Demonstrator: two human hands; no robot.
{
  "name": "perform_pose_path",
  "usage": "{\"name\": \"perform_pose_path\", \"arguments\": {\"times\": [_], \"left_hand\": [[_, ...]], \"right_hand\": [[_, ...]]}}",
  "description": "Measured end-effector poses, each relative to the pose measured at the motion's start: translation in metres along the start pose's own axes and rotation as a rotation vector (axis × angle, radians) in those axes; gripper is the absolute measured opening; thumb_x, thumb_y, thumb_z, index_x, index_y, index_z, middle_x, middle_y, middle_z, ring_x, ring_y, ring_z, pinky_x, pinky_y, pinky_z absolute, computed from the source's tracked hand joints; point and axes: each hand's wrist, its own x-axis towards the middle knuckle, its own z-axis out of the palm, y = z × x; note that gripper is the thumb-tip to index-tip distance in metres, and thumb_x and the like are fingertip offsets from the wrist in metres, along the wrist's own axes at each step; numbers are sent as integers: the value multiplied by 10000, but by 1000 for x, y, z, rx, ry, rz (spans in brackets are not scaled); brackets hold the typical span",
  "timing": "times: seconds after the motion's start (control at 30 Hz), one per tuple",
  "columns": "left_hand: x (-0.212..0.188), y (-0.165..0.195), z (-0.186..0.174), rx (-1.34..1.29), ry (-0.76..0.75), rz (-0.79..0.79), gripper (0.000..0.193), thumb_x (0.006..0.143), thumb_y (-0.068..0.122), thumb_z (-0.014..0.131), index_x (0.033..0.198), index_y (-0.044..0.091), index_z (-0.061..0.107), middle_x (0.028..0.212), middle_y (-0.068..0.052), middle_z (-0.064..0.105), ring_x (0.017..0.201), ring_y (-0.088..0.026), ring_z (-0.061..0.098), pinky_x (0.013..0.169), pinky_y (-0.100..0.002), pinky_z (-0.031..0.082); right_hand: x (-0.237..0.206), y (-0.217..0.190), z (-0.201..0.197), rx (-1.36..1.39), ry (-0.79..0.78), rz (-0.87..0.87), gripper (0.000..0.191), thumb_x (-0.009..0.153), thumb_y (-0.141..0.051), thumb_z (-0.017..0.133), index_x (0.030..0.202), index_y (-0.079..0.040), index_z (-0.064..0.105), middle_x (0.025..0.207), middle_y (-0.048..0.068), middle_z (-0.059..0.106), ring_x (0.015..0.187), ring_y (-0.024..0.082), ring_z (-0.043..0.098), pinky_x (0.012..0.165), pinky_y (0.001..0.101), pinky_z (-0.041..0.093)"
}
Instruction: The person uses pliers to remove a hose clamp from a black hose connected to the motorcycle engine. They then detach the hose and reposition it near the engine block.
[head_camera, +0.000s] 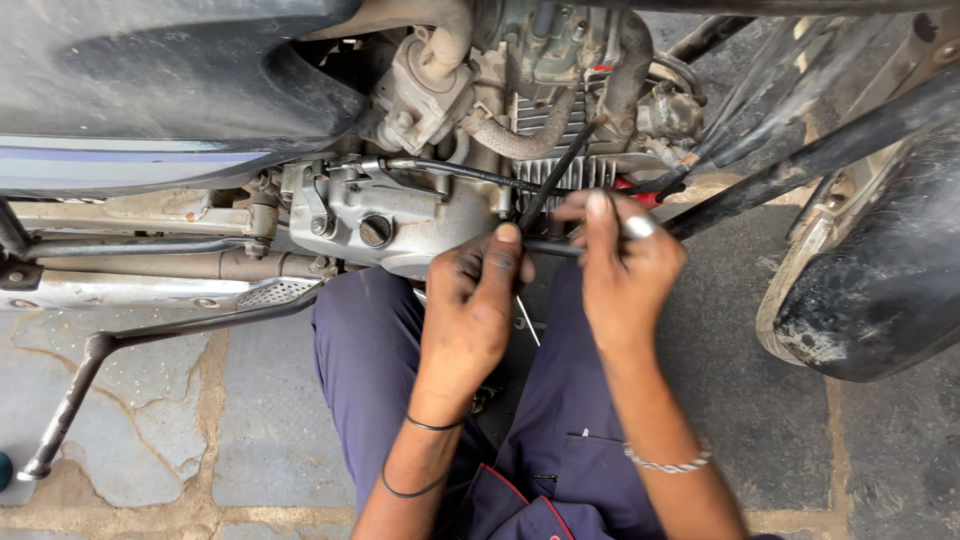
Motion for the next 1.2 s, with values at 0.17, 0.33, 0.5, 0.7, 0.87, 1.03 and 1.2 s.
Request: {"name": "perform_pose_path", "arguments": {"times": [0.17, 0.33, 0.5, 0.7, 0.87, 1.03, 1.2], "left_hand": [[6, -3, -16, -198, -172, -29, 414, 1046, 348, 502, 798, 40, 624, 629, 40, 492, 568, -56, 382, 508, -259, 293], [14, -1, -18, -239, -218, -100, 478, 1046, 403, 498, 782, 33, 650, 610, 34, 477, 555, -62, 383, 499, -254, 277], [13, -3, -12, -177, -163, -3, 476, 1047, 379, 571, 745, 24, 666, 634, 43, 537, 584, -40, 420, 528, -246, 310], [3, -3, -6, -60, -57, -63, 399, 996, 274, 651, 691, 18, 661, 563, 42, 449, 526, -52, 326, 476, -261, 236], [0, -7, 1, -72, -74, 135, 370, 1012, 222, 669, 712, 10, 626, 634, 63, 528, 606, -24, 405, 530, -246, 330], [-4, -7, 4, -42, -59, 83, 385, 1008, 207, 683, 695, 3, 592, 621, 50, 469, 602, -37, 354, 516, -250, 284], [-1, 7, 0, -12, -175, 173, 393, 1040, 270, 636, 756, -1, 639, 688, 45, 579, 666, -37, 479, 580, -261, 388]], "right_hand": [[26, -21, -20, -624, -366, -956, 304, 860, 7, 755, 1151, -79, 744, 1221, 95, 712, 1174, 333, 652, 1078, 454, 446], [65, -9, -16, -537, -604, -1190, 219, 910, -37, 782, 1118, -101, 749, 1184, 43, 711, 1142, 249, 690, 1133, 491, 449], [77, 6, -15, -446, -576, -1299, 155, 928, -60, 790, 1071, -54, 728, 1088, 84, 684, 1065, 272, 675, 1050, 478, 539], [81, 21, -11, -417, -541, -1344, 129, 956, -122, 803, 1048, -79, 722, 1021, 56, 709, 985, 240, 711, 1032, 457, 553], [82, 21, -20, -485, -498, -1341, 123, 947, -111, 814, 1028, -115, 722, 983, 26, 725, 993, 233, 729, 1049, 449, 530], [86, 23, -28, -569, -482, -1360, 122, 936, -128, 818, 1006, -167, 727, 1006, -17, 742, 1004, 215, 722, 1075, 443, 487], [90, 28, -35, -616, -469, -1354, 116, 978, -124, 794, 1066, -164, 731, 1091, -11, 754, 1100, 222, 711, 1106, 429, 474]]}}
